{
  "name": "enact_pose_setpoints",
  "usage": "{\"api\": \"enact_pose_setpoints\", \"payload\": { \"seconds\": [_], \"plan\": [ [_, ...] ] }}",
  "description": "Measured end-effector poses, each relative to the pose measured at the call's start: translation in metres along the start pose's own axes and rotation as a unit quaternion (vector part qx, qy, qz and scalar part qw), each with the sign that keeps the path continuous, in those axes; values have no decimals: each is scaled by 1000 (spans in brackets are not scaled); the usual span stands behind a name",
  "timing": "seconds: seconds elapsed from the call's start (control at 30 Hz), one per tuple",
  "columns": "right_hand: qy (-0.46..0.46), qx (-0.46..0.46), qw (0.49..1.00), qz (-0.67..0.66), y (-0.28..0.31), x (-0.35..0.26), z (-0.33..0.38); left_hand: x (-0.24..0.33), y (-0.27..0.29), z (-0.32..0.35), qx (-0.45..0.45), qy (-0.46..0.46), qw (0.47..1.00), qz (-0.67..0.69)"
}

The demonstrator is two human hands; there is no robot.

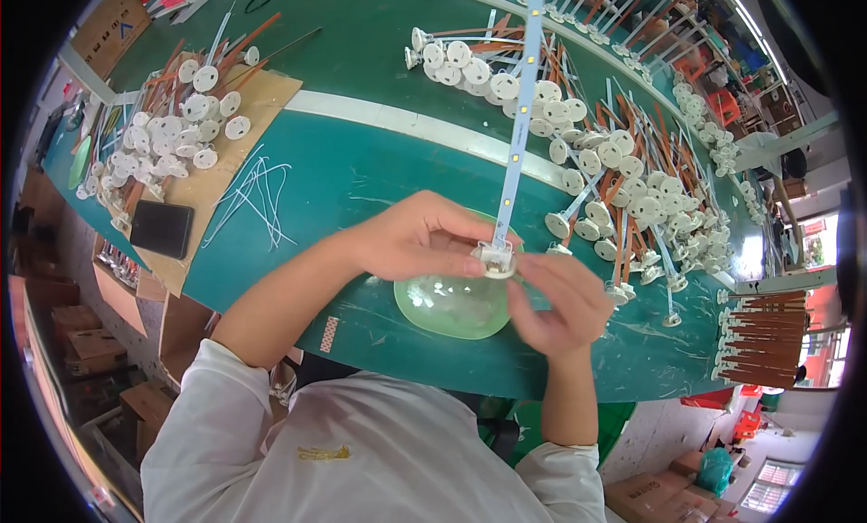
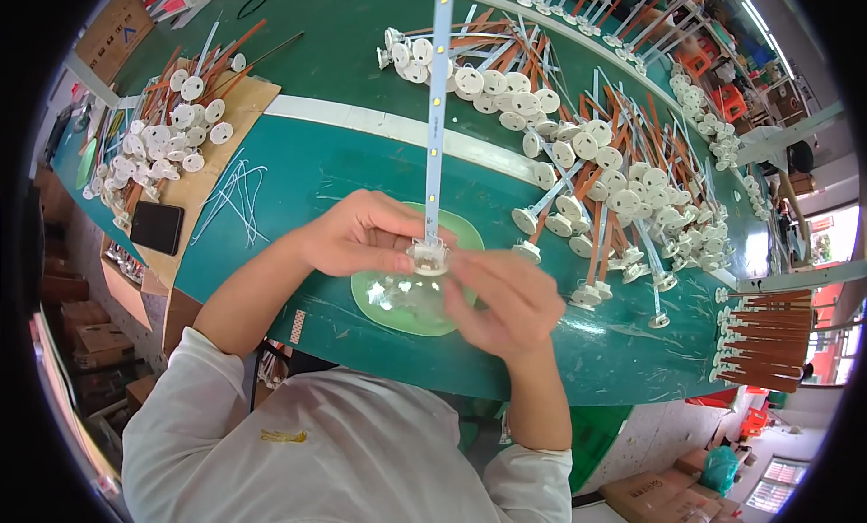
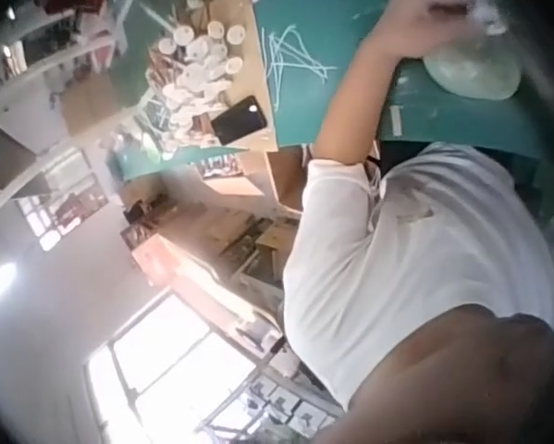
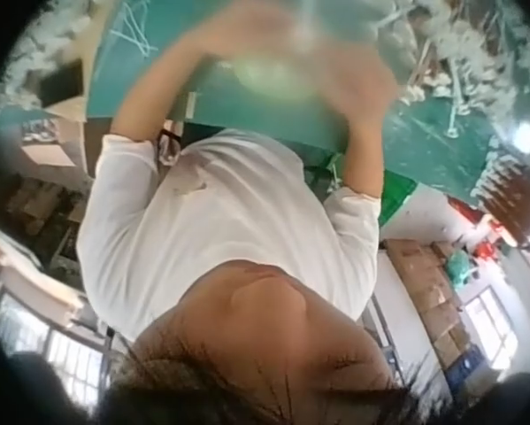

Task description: Assembling LED light strips by manually attaching plastic bases using an adhesive bowl.

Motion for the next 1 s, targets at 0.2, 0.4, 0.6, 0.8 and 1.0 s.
{"api": "enact_pose_setpoints", "payload": {
  "seconds": [0.2, 0.4, 0.6, 0.8, 1.0],
  "plan": [
    [-133, -77, 978, -139, -3, 12, 5, 6, 1, -1, -76, -28, 993, -80],
    [-109, -77, 986, -104, -9, 16, 6, 8, 2, -5, -99, -3, 966, -240],
    [-20, -19, 1000, 10, -12, 9, 9, 4, 4, -5, -68, -24, 964, -255],
    [-28, -17, 999, -23, -10, 2, -2, 1, 4, -4, -70, -27, 963, -257],
    [-170, -24, 980, -103, -5, 15, 8, -2, -1, -6, -50, -50, 972, -226]
  ]
}}
Point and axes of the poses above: each hand's wrist, its own z-axis away from the middle knuckle, its own y-axis out of the back of the hand, x = y × z, the point moved 4 cm from there along -z, towards the middle knuckle, and after that the axes turned 6 degrees about z, right-handed, at the moved point
